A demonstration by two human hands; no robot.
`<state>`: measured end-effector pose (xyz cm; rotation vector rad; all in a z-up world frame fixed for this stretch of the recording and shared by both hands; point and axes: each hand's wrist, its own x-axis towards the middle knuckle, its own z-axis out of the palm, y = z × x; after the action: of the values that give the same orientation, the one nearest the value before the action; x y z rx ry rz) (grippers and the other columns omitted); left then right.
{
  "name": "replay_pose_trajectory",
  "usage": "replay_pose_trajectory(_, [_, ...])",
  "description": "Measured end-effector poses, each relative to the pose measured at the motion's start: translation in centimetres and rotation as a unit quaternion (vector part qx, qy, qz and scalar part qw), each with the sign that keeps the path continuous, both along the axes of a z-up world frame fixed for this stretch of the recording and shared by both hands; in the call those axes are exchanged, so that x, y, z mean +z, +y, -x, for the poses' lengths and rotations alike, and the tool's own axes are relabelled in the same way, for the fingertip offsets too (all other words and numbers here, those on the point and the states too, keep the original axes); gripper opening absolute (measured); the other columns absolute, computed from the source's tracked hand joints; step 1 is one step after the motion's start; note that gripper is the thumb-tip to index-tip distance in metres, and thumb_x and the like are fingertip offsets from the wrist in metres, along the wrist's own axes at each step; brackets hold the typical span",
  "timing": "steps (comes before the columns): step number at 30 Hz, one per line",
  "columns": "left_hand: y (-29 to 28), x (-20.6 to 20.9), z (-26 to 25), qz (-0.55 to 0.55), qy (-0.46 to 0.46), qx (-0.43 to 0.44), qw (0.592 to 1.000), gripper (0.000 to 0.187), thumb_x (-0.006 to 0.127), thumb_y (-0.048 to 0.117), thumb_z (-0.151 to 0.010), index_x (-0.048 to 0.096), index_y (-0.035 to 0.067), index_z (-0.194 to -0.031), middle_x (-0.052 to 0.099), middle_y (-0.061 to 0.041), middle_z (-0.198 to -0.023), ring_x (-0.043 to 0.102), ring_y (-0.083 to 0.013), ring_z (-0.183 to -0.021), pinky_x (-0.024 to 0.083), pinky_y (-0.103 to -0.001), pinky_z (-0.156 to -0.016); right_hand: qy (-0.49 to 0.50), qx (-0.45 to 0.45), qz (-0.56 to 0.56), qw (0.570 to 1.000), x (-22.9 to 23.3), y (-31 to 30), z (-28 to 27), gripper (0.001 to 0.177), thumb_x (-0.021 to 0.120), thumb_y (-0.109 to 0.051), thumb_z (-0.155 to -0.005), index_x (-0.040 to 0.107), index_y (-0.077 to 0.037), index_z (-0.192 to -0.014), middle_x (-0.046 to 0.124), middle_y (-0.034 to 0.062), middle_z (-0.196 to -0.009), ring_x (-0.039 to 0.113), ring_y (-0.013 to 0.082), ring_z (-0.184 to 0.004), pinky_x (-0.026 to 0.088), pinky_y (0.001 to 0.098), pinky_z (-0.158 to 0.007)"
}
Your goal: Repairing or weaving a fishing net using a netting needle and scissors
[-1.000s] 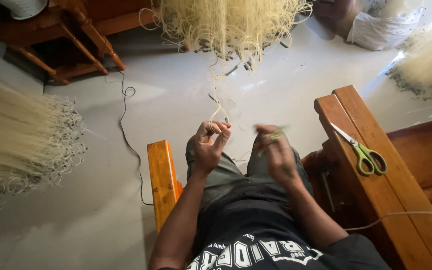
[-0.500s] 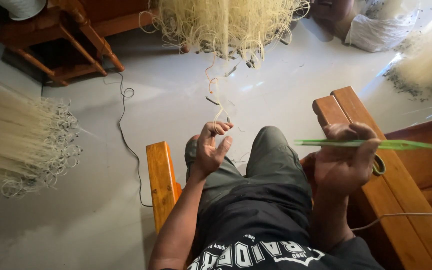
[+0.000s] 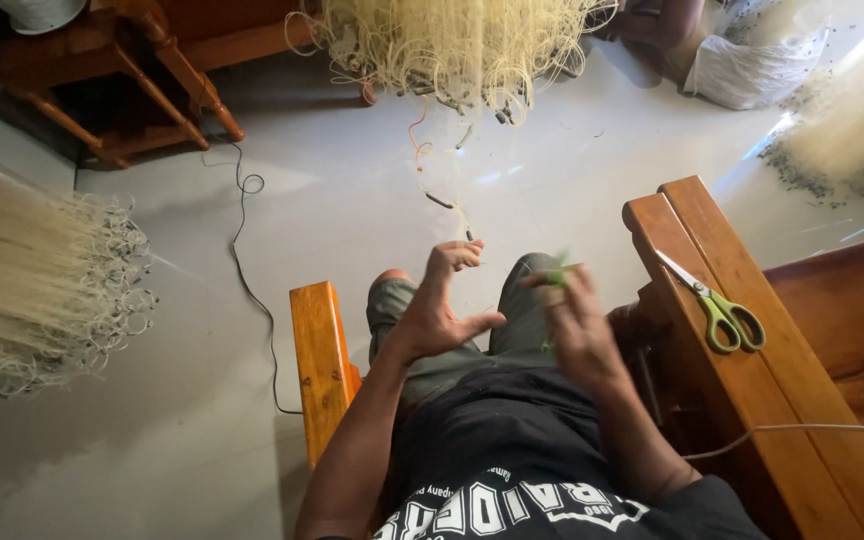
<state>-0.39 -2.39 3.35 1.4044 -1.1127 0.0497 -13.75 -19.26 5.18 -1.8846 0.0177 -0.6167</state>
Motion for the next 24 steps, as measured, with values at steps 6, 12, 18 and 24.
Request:
replay_pose_trajectory(6, [-0.4, -0.8, 1.0, -0.123, -0.116, 0.079, 0.982, 0.049, 0.065, 0.03, -0.084, 0.045, 0.008, -0.123, 0.046, -0.012, -0.131, 0.044, -0.0292, -0.137, 0.036, -0.037, -0.106, -0.097, 0.003, 0.174, 0.98, -0.4, 3.6, -2.6, 0.027, 0.068, -0.023, -0.092, 0.071, -0.017, -0.118, 0.065, 0.0018, -0.094, 0.061, 0.0209, -0.089, 0.036, 0.0312, -0.089])
replay_pose_trajectory(12, [-0.6, -1.4, -0.1, -0.06, -0.113, 0.046, 0.991, 0.082, 0.024, 0.072, -0.093, 0.047, -0.002, -0.12, 0.044, -0.018, -0.127, 0.041, -0.0407, -0.138, 0.034, -0.043, -0.116, -0.129, -0.031, 0.199, 0.971, 1.4, 4.5, -2.6, 0.026, 0.078, -0.026, -0.087, 0.076, -0.02, -0.112, 0.073, 0.0005, -0.099, 0.065, 0.0233, -0.109, 0.038, 0.0339, -0.097])
replay_pose_trajectory(18, [-0.4, -0.7, -0.5, 0.086, 0.144, 0.024, 0.986, 0.017, 0.045, 0.019, -0.108, 0.048, 0.005, -0.098, 0.053, -0.013, -0.111, 0.061, -0.0334, -0.119, 0.045, -0.04, -0.104, -0.105, -0.111, 0.17, 0.973, 0.5, -1.7, -2.0, 0.024, 0.07, -0.008, -0.089, 0.07, -0.001, -0.112, 0.068, 0.0215, -0.103, 0.064, 0.0414, -0.103, 0.046, 0.0483, -0.094])
replay_pose_trajectory(24, [2.2, 0.8, -1.7, 0.14, 0.267, 0.083, 0.95, 0.014, 0.048, 0.024, -0.106, 0.05, 0.01, -0.107, 0.057, -0.005, -0.109, 0.071, -0.0281, -0.11, 0.053, -0.033, -0.085, 0.392, -0.395, 0.178, 0.812, -2.0, -13.0, 3.7, 0.036, 0.057, -0.029, -0.097, 0.063, -0.033, -0.133, 0.057, 0.0091, -0.132, 0.043, 0.0288, -0.129, 0.042, 0.0494, -0.096])
